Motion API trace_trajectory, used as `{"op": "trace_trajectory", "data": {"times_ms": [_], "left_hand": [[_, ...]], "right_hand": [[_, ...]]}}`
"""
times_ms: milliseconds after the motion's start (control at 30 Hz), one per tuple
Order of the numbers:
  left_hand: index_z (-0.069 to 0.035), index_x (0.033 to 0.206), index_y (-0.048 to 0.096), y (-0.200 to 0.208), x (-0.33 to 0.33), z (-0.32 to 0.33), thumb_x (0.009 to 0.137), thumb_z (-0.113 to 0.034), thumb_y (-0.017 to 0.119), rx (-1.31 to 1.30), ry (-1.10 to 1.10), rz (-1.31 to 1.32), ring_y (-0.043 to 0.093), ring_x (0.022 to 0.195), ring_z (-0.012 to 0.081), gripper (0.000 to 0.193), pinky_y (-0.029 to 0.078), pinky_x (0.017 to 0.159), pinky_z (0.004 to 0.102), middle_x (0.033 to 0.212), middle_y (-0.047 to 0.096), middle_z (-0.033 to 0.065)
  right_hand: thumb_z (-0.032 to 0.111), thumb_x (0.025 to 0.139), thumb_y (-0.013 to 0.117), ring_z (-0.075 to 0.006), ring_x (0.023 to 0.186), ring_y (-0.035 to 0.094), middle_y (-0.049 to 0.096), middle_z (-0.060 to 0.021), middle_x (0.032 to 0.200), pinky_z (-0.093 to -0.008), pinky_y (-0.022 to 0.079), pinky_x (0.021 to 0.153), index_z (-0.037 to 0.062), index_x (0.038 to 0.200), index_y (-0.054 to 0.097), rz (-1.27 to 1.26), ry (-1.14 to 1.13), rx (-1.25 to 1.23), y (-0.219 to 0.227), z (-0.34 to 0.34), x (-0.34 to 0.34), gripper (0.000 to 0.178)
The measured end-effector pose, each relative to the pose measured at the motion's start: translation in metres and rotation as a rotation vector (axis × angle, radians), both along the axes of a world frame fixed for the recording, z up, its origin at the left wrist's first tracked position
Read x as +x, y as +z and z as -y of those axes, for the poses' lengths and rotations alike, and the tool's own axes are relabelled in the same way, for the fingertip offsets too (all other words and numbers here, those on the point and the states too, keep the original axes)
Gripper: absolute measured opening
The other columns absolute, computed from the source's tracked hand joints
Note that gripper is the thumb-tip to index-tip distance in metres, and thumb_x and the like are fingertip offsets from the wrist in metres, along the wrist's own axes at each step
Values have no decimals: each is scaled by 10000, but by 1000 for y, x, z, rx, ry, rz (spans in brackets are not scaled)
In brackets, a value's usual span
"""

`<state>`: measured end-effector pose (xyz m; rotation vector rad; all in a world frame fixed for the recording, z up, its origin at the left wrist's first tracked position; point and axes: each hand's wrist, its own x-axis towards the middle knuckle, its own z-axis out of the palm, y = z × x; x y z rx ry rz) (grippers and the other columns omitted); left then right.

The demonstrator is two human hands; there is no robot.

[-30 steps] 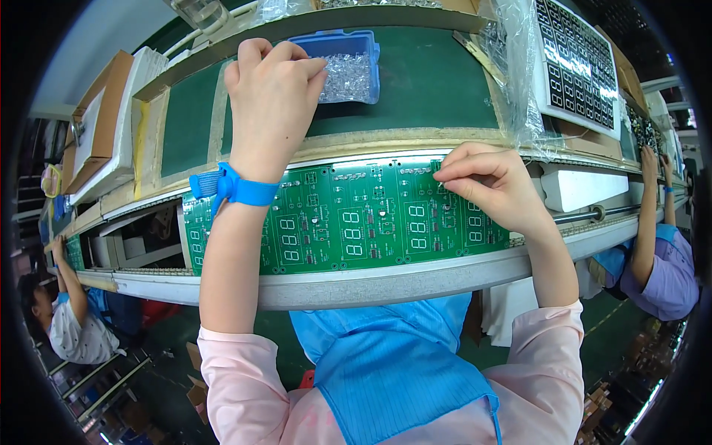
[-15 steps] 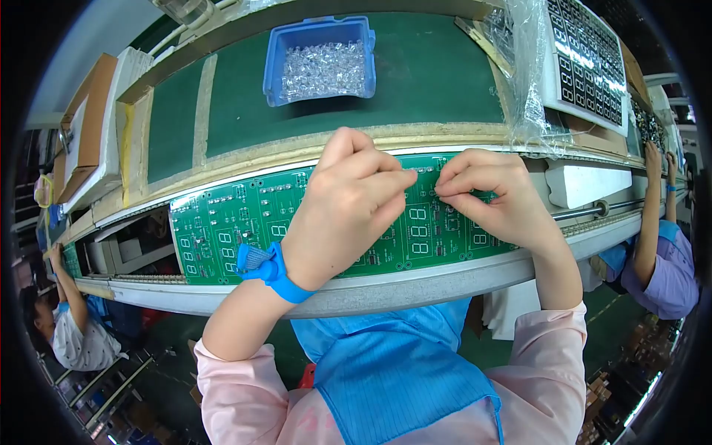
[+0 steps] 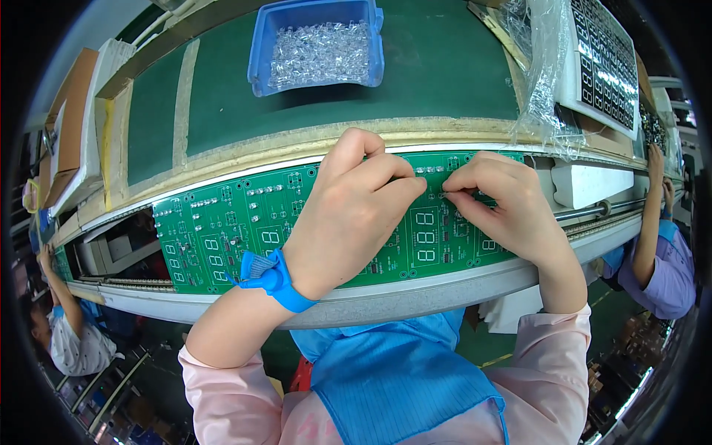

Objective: The person assembles electronic components onto a green printed circuit board by hand, attaching LED display modules and plastic components.

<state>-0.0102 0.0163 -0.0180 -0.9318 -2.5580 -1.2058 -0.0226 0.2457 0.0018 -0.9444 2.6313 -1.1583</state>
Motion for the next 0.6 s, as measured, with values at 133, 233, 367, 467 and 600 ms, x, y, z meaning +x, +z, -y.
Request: {"op": "trace_trajectory", "data": {"times_ms": [133, 233, 367, 467, 600], "left_hand": [[-41, 924, 733, 1, 1, 0, 684, 21, 758, -23, 1, -24, 521, 902, 263, 250, 476, 779, 349, 951, 670, 39], [-46, 916, 734, 0, 1, -1, 681, 22, 759, -13, -4, -24, 520, 902, 263, 246, 475, 778, 350, 953, 671, 38], [-55, 890, 738, 2, 2, -3, 674, 29, 758, 57, -1, 14, 526, 890, 256, 232, 479, 759, 342, 933, 682, 29], [-63, 870, 740, 3, 1, -4, 672, 33, 760, 84, 10, 34, 532, 859, 244, 221, 481, 737, 325, 907, 700, 18], [-39, 870, 726, 4, 2, -5, 668, 42, 745, 105, -1, 62, 557, 853, 265, 218, 494, 743, 345, 860, 681, 45]], "right_hand": [[-50, 750, 708, -309, 737, 637, 649, -123, 788, -401, 511, 645, 11, 907, 643, -21, -10, 21, 1, 1, 2, 180], [-48, 752, 707, -313, 739, 636, 651, -126, 797, -405, 511, 648, 10, 913, 637, -34, -4, 25, 1, 1, 3, 184], [-46, 756, 704, -314, 747, 635, 649, -126, 806, -406, 510, 655, 14, 921, 632, -25, -13, 26, 1, 2, 3, 190], [-42, 762, 700, -313, 758, 634, 645, -126, 812, -406, 510, 663, 16, 927, 630, -21, -17, 30, 1, 2, 4, 189], [-33, 770, 696, -314, 769, 632, 638, -124, 810, -409, 510, 671, 19, 926, 625, -21, -21, 26, 0, 1, 4, 179]]}}
